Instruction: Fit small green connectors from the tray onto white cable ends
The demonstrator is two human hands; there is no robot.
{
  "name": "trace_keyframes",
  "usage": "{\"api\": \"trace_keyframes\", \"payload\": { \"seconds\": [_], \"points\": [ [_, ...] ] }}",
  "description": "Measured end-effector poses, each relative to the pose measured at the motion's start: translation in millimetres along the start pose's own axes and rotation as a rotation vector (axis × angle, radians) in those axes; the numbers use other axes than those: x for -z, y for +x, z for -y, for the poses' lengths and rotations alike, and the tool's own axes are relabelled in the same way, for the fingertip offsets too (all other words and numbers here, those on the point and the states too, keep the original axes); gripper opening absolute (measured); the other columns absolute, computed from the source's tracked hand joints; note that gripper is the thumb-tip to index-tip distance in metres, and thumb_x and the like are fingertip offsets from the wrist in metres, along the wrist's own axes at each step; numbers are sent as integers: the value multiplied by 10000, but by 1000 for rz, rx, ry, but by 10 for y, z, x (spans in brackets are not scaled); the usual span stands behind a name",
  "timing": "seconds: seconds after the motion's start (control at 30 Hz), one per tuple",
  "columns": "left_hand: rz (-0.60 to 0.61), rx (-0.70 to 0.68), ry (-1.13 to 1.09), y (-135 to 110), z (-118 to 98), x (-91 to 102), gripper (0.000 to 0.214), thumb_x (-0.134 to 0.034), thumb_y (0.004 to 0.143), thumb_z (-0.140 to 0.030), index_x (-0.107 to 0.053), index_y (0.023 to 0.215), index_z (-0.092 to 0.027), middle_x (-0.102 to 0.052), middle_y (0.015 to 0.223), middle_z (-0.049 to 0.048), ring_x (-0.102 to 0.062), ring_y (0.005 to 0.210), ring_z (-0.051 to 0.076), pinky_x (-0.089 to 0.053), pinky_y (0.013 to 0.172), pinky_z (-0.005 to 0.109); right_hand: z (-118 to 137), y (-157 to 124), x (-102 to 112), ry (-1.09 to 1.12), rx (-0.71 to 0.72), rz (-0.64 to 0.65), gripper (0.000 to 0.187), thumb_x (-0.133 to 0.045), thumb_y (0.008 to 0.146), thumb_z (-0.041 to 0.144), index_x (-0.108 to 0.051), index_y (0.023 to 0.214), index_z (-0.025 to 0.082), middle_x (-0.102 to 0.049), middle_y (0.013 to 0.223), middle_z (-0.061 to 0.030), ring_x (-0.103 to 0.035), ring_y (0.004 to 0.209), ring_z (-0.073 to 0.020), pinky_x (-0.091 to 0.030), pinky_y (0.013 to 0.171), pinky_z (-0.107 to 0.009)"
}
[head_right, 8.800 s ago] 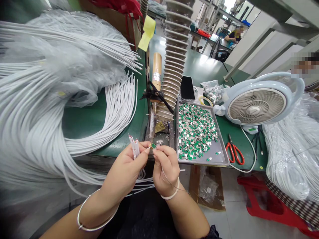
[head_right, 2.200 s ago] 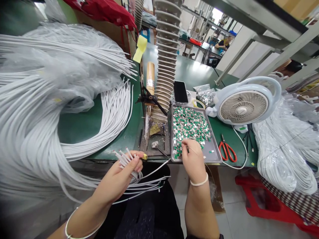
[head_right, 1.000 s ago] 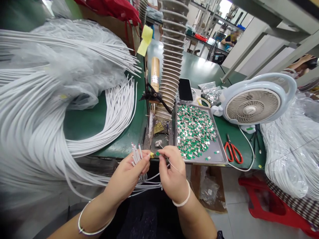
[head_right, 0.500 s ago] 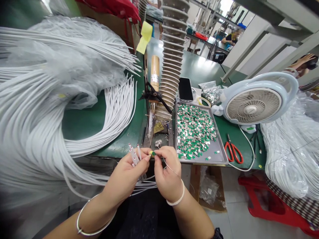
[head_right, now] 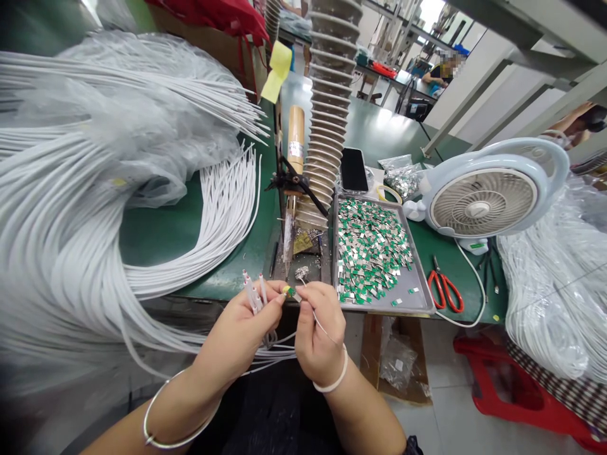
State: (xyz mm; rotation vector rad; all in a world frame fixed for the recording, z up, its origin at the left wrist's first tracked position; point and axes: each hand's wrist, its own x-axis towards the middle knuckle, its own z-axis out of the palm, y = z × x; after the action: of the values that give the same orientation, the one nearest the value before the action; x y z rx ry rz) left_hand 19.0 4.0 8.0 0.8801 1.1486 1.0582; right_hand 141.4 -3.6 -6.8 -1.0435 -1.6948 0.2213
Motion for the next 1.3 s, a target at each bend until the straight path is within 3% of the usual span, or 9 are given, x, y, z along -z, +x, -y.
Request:
{"api": "trace_keyframes", "payload": {
  "seconds": [0.17, 0.6, 1.3],
  "points": [
    [-13, 6, -20, 44, 7, 9, 106, -540, 802, -269, -543, 814, -164, -501, 681, -45, -328, 495, 59, -270, 487, 210, -52, -172, -54, 57, -5, -147, 394, -402, 871, 81, -458, 1245, 194, -624, 1028, -96, -627, 848, -158, -580, 659, -318],
    [-75, -24, -91, 31, -76, -22, 126, -633, 703, -256, -608, 783, -161, -576, 669, -31, -404, 461, 66, -341, 484, 217, -37, -69, -40, -69, 72, -59, 275, -460, 843, 50, -580, 1052, 183, -647, 983, -95, -631, 950, -188, -573, 779, -379],
    [-31, -51, -74, 74, -131, -46, 110, -568, 769, -261, -545, 821, -167, -425, 539, -83, -326, 453, 67, -300, 472, 208, -22, 51, -76, -130, 129, -102, 253, -472, 852, 73, -587, 1042, 194, -625, 947, -85, -622, 907, -188, -574, 741, -379]
  ]
}}
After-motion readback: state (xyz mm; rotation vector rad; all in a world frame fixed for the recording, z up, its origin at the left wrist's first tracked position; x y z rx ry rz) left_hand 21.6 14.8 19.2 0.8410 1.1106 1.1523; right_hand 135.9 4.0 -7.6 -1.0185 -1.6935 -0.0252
